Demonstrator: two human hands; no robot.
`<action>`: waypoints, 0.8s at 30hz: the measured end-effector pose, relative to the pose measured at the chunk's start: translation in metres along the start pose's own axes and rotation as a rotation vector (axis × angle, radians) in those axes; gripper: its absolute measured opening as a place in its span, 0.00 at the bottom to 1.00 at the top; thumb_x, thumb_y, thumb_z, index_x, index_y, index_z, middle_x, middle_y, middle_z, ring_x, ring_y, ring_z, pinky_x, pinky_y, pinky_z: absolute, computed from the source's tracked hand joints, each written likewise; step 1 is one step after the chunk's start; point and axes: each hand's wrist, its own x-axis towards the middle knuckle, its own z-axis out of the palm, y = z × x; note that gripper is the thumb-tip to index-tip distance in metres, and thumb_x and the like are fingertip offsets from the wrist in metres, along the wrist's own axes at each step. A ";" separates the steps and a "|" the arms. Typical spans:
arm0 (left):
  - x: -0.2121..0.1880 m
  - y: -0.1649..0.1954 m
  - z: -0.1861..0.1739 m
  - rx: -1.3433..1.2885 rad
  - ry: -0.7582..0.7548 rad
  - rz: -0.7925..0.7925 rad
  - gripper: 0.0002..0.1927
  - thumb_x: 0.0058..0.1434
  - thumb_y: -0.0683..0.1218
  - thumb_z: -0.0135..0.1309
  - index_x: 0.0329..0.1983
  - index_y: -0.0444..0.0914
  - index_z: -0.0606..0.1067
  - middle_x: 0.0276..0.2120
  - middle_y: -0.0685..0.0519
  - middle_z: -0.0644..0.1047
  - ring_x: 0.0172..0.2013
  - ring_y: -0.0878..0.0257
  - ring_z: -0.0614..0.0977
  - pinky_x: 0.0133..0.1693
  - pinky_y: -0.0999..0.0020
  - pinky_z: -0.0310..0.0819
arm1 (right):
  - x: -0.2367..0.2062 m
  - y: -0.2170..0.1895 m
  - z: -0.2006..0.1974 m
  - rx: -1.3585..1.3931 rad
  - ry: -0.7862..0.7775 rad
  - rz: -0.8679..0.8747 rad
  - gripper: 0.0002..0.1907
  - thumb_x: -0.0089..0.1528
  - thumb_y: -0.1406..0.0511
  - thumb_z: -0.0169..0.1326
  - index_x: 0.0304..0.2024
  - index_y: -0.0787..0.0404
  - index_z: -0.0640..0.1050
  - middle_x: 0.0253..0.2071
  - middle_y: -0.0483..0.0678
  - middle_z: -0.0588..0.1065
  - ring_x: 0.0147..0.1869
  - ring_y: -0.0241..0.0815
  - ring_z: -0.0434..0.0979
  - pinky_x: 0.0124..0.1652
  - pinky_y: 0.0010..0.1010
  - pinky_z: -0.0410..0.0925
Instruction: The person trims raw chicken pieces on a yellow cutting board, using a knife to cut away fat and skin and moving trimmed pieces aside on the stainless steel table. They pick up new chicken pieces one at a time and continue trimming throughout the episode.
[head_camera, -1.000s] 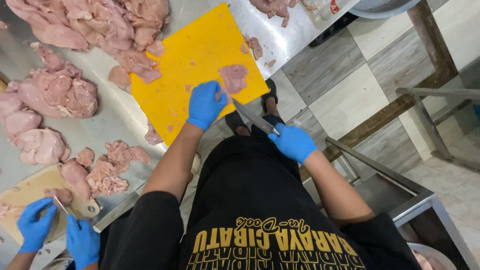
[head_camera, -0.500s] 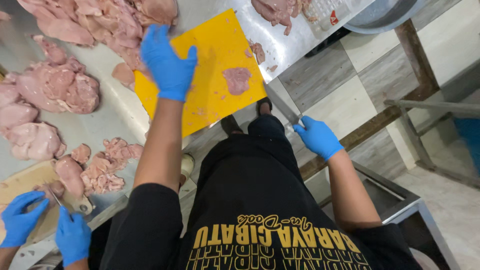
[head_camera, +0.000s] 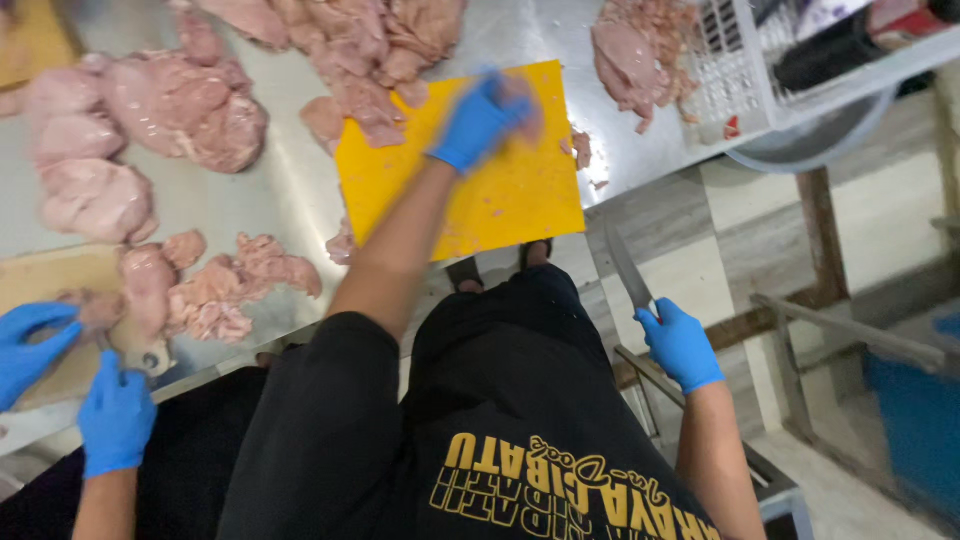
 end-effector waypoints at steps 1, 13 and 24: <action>0.005 0.016 -0.026 0.320 0.189 0.296 0.22 0.63 0.47 0.69 0.51 0.35 0.69 0.47 0.47 0.75 0.49 0.55 0.77 0.54 0.58 0.76 | 0.001 0.004 -0.001 -0.018 0.012 0.000 0.17 0.64 0.55 0.57 0.36 0.63 0.75 0.23 0.54 0.75 0.23 0.44 0.75 0.25 0.40 0.69; 0.026 0.003 0.050 0.947 0.144 0.397 0.11 0.59 0.47 0.60 0.41 0.38 0.76 0.44 0.43 0.77 0.46 0.42 0.78 0.49 0.52 0.72 | 0.047 -0.021 0.004 0.161 0.054 -0.173 0.16 0.65 0.56 0.56 0.45 0.63 0.78 0.26 0.55 0.74 0.27 0.47 0.75 0.31 0.41 0.69; 0.184 -0.008 0.142 1.357 -0.371 0.133 0.21 0.47 0.50 0.61 0.46 0.44 0.80 0.46 0.44 0.80 0.48 0.46 0.81 0.45 0.52 0.74 | 0.158 -0.063 0.034 -0.055 0.064 -0.672 0.16 0.68 0.57 0.52 0.51 0.62 0.75 0.43 0.63 0.77 0.46 0.68 0.77 0.43 0.53 0.70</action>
